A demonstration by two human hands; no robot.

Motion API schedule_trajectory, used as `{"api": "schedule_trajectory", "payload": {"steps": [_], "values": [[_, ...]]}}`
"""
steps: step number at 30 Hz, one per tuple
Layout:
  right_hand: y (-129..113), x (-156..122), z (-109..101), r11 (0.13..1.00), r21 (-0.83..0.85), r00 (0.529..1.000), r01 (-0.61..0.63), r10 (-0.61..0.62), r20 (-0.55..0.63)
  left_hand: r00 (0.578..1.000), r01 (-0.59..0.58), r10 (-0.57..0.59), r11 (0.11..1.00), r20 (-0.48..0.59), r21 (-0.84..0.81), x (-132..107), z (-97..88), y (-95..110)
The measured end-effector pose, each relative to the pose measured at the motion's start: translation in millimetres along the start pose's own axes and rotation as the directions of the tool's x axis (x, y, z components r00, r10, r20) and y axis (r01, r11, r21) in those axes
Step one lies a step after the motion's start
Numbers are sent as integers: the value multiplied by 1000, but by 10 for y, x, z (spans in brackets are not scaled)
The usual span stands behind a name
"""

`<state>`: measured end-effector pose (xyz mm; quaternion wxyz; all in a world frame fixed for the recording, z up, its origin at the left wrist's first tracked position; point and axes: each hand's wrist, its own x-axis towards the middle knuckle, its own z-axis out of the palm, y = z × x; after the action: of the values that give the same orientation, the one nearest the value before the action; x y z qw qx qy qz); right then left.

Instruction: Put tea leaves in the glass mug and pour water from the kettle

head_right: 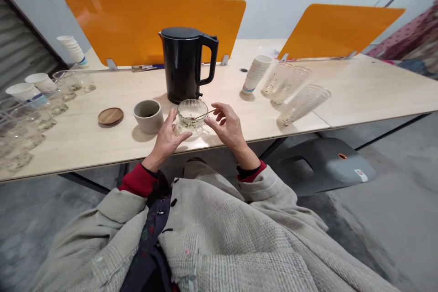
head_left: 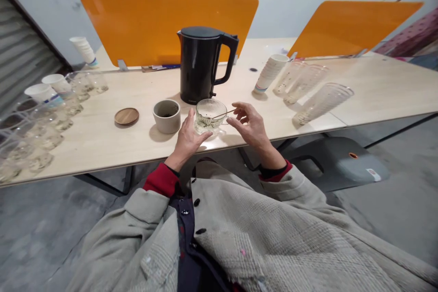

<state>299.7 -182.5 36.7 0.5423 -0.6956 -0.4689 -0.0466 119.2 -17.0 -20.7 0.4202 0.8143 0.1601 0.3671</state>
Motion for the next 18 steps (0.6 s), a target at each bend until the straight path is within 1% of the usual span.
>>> {"api": "schedule_trajectory", "payload": {"steps": [4, 8, 10, 15, 18], "values": [[-55, 26, 95, 999, 48, 1000, 5, -5, 13, 1000, 5, -5, 999, 5, -45, 70, 50, -39], [-34, 33, 173, 998, 58, 999, 31, -31, 7, 1000, 9, -8, 998, 12, -62, 89, 83, -54], [-2, 38, 194, 998, 18, 999, 52, -52, -1, 1000, 22, -22, 999, 5, -49, 116, 106, -35], [117, 64, 204, 986, -146, 993, 78, -90, -75, 994, 94, -93, 996, -60, 11, 217, 170, 49], [176, 75, 195, 980, -183, 994, 76, -89, -66, 991, 119, -117, 993, -65, 18, 251, 188, 71]]}}
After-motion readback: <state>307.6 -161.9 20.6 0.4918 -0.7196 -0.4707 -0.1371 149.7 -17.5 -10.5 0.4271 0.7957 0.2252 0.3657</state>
